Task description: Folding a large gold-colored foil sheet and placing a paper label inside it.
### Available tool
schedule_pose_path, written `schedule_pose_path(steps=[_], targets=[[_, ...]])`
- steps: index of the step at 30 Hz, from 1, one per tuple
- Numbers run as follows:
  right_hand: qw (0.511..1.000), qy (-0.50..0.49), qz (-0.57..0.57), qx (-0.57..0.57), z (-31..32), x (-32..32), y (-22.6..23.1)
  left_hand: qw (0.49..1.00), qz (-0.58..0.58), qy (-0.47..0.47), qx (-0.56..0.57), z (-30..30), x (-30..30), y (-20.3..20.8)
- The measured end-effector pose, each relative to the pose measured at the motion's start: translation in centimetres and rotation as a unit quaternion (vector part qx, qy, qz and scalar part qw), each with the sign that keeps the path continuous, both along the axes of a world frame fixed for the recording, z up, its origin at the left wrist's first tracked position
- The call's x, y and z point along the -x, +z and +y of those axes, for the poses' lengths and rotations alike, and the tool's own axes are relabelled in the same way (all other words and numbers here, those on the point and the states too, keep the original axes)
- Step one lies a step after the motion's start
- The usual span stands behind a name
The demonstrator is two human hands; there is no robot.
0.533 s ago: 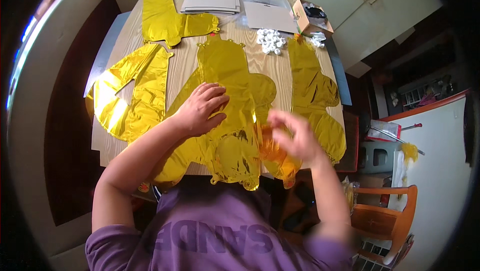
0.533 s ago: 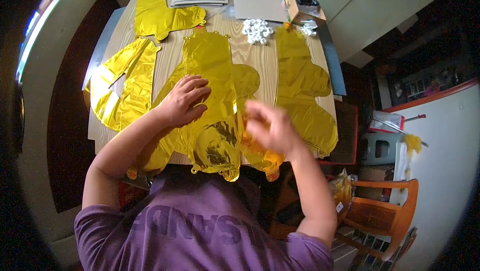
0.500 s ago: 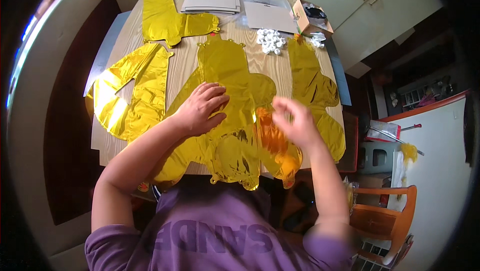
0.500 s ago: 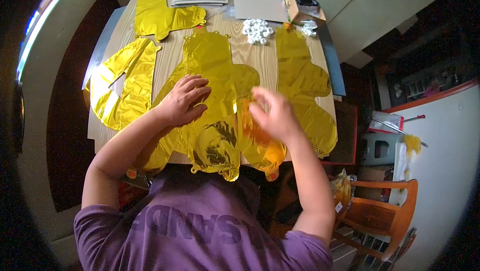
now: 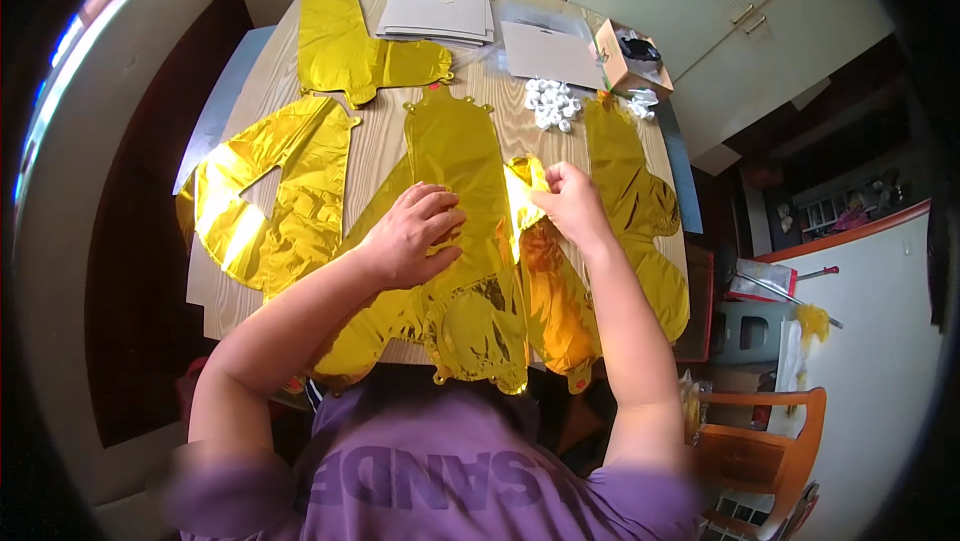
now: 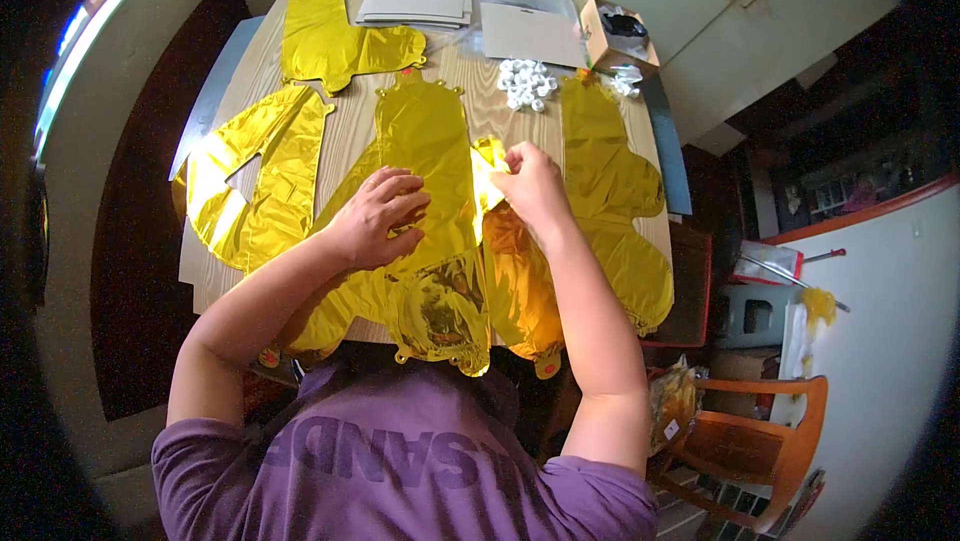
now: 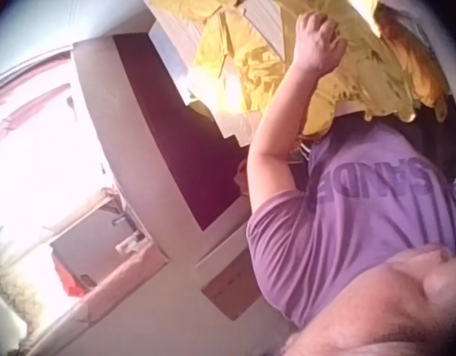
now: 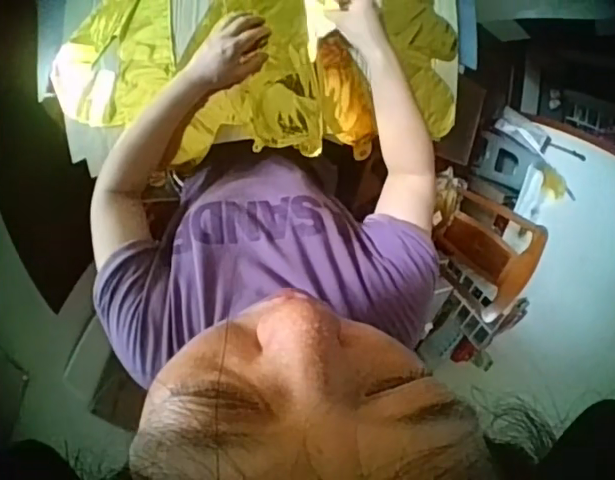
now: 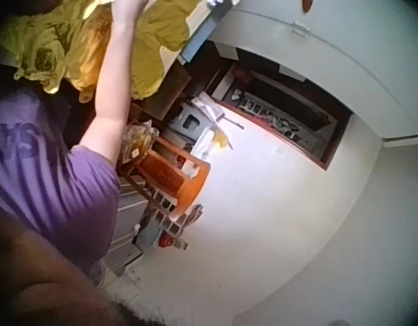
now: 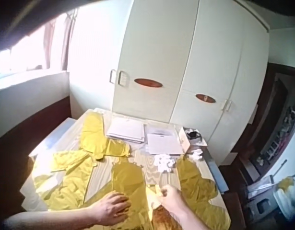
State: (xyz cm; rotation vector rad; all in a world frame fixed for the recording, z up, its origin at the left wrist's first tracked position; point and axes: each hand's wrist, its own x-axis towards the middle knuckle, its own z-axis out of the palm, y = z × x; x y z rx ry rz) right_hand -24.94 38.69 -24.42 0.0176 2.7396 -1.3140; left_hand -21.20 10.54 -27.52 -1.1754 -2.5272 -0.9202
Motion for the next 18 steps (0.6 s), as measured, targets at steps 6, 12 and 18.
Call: schedule_pose_path(steps=[6,12,18], targets=[[0.96,0.134,-0.061,0.238,-1.2,-1.9,0.3,1.0,0.001,-0.003,-0.001,-0.1,-0.1,0.3],[0.913,0.208,0.278,-0.216,-0.1,-1.3,-2.7,1.0,0.014,-0.003,-0.012,-0.1,-0.1,-0.1],[0.891,0.257,0.257,-0.273,-0.3,-1.4,-3.6,1.0,0.001,-0.012,-0.006,-0.2,0.0,0.3]])
